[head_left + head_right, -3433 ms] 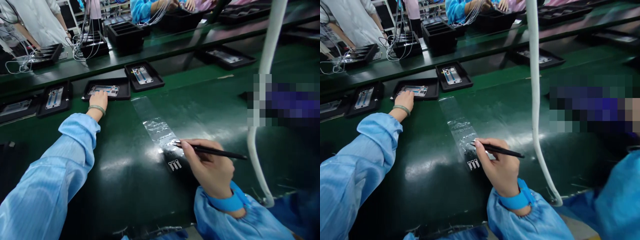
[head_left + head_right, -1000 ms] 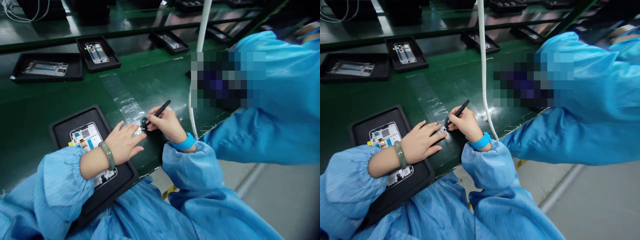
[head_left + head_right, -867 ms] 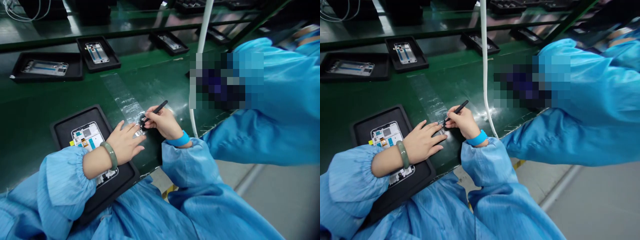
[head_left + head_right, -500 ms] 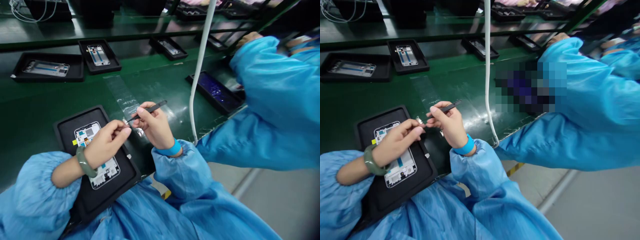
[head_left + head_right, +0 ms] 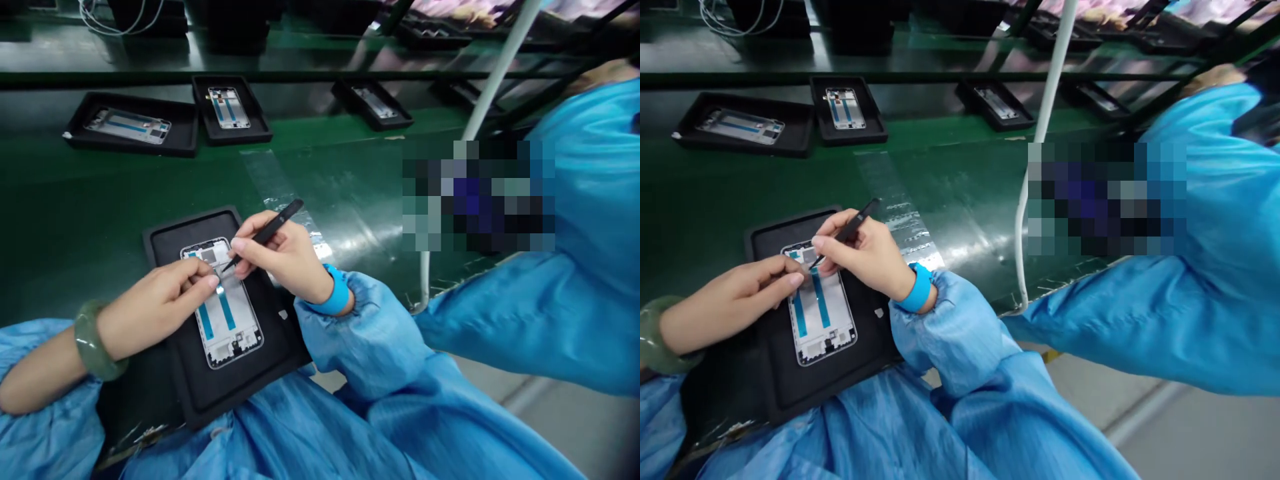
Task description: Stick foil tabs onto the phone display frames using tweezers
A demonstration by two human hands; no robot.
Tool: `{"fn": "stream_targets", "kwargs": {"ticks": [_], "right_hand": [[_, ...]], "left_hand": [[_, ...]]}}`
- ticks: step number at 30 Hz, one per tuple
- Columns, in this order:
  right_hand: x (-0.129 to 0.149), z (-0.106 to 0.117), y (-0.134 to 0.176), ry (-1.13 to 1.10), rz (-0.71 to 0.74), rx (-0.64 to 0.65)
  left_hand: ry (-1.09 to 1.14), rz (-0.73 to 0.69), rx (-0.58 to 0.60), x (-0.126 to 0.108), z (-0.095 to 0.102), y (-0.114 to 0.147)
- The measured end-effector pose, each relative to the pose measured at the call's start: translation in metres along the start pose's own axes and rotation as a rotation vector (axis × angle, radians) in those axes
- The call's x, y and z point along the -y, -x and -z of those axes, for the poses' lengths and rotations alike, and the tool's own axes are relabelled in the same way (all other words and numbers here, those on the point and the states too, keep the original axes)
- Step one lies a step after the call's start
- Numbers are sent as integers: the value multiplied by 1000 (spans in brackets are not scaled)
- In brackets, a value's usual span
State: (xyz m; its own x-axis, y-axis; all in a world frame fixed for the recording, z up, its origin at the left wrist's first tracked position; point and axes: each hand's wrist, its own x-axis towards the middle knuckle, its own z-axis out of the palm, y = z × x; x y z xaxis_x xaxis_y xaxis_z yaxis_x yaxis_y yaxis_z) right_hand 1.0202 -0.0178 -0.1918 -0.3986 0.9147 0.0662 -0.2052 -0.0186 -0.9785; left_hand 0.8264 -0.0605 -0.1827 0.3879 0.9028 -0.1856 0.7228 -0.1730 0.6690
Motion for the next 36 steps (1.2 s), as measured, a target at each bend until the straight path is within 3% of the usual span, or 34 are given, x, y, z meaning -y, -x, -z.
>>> {"fn": "stream_targets", "kwargs": {"ticks": [3,5,8,13,36], "right_hand": [[-9,-3,-15,-85,-27,-79],[-17,-7,-24,-116,-48,-103],[-27,-14,-32,-99,-82,-93],[-39,-22,-34,50,-91,-56],[-44,-21,-32,247,-43,-48]], "left_hand": [[-312,-141,-280,26,0,2],[-477,-248,-365,43,-5,3],[-510,-312,-363,56,-14,8],[-472,-305,-409,57,-22,16],[-444,-278,-407,54,-23,15]]}}
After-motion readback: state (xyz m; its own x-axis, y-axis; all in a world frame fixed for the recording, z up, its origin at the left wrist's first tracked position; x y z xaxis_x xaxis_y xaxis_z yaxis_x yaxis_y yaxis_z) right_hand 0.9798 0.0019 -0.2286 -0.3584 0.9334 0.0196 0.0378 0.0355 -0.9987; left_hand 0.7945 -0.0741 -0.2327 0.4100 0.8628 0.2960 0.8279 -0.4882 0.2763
